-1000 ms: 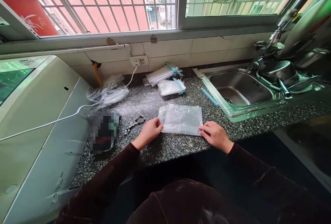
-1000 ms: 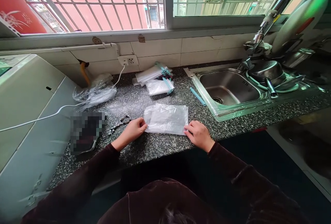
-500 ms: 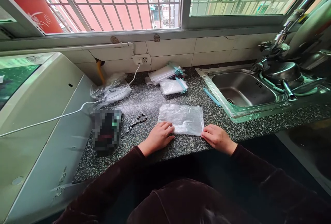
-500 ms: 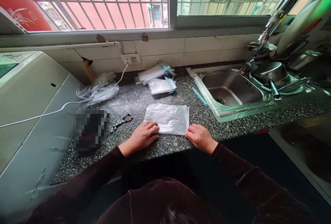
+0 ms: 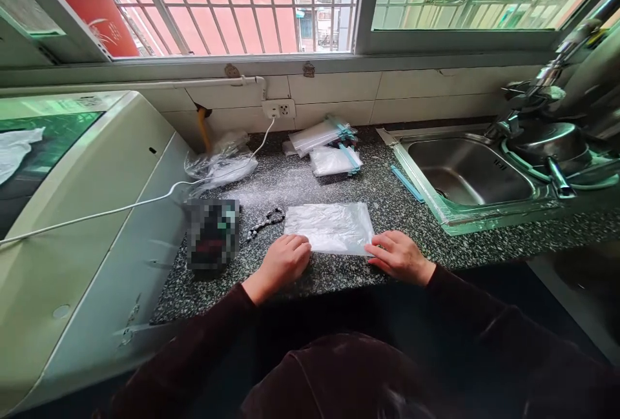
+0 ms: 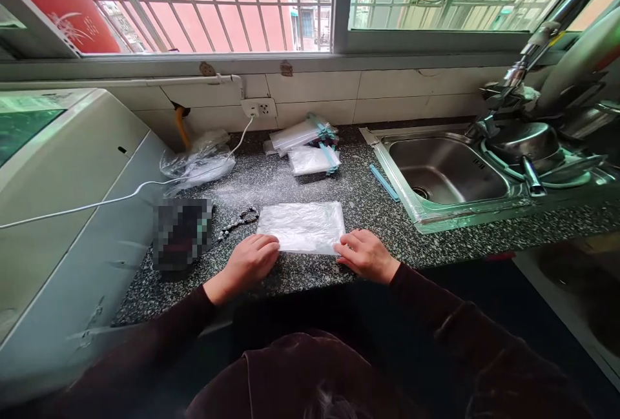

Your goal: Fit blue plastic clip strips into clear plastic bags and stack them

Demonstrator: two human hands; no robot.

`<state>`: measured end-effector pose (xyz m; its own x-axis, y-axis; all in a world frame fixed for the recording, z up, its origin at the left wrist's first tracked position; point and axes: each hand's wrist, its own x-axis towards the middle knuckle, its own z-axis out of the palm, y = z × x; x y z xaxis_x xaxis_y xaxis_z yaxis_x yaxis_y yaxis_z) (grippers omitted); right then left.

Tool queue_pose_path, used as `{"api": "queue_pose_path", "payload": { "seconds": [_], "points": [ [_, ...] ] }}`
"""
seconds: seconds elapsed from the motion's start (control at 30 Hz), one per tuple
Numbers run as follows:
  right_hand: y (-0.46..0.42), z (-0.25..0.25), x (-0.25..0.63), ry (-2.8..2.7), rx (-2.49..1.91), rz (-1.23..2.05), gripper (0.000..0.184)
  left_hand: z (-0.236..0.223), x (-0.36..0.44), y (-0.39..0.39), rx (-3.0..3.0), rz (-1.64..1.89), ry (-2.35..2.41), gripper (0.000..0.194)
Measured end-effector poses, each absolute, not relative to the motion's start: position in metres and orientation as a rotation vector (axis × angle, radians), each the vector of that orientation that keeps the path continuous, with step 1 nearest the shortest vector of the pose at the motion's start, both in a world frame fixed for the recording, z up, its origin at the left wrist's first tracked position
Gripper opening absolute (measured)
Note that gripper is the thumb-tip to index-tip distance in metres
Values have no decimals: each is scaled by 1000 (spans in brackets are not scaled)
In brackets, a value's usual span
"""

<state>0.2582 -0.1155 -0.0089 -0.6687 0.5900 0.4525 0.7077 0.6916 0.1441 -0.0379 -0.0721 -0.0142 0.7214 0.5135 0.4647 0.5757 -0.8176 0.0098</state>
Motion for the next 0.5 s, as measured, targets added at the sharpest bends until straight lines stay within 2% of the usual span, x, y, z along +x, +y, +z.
{"api": "queue_pose_path", "payload": {
  "seconds": [0.17,0.3,0.43,0.5],
  "points": [
    [-107,-12,251,-2446,-957,-346,19,-8,-64,-84,-2909,-773,-808,17],
    [-105,-10,251,-2386,-970,-160,20,-16,-85,-84,-2930,-767,-945,45],
    [-107,-10,252,-2400,-935,-83,19,-29,-90,-81,-2939,-704,-1079,30],
    [-106,-11,253,-2427,-900,-110,17,-33,-88,-79,-2972,-742,-1047,31]
  ]
}}
